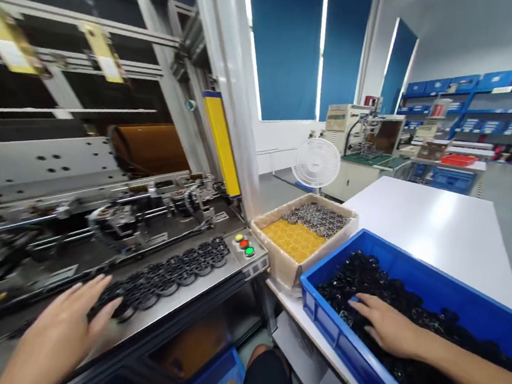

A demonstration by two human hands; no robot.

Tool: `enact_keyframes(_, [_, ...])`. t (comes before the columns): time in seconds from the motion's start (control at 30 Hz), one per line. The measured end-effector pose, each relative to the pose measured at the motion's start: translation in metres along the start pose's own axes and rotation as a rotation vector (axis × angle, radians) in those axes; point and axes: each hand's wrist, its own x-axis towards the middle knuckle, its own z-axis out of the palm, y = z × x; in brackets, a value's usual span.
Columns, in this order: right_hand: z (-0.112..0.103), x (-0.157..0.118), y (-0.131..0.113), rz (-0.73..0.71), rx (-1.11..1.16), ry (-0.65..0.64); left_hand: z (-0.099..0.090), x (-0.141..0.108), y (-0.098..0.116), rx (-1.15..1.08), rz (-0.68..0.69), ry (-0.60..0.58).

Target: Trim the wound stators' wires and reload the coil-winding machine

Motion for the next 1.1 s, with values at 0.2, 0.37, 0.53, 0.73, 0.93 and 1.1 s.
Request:
enact_keyframes(0.2, [0.024,0.016,-0.006,0.041,-0.013,-0.107,0.019,0.122,0.203,-0.209,0.414,-0.303])
enact_keyframes(0.37, [0.008,0.016,0.001,0.036,-0.058,-0.166,0.096,0.171,0.321,-0.238,0.467,-0.552])
enact_keyframes(0.53, [-0.005,0.012,0.001,0.037,-0.109,-0.228,0.159,0.178,0.36,-0.261,0.489,-0.685])
enact_keyframes(0.73, [-0.005,0.012,-0.003,0.043,-0.096,-0.289,0.172,0.184,0.371,-0.198,0.534,-0.709])
enact_keyframes(0.93, [-0.006,0.012,-0.007,0.027,-0.058,-0.223,0.158,0.183,0.383,-0.167,0.543,-0.674])
enact_keyframes(1.1, [-0.016,0.01,-0.013,0.011,-0.018,-0.116,0.144,0.177,0.391,-0.263,0.442,-0.692])
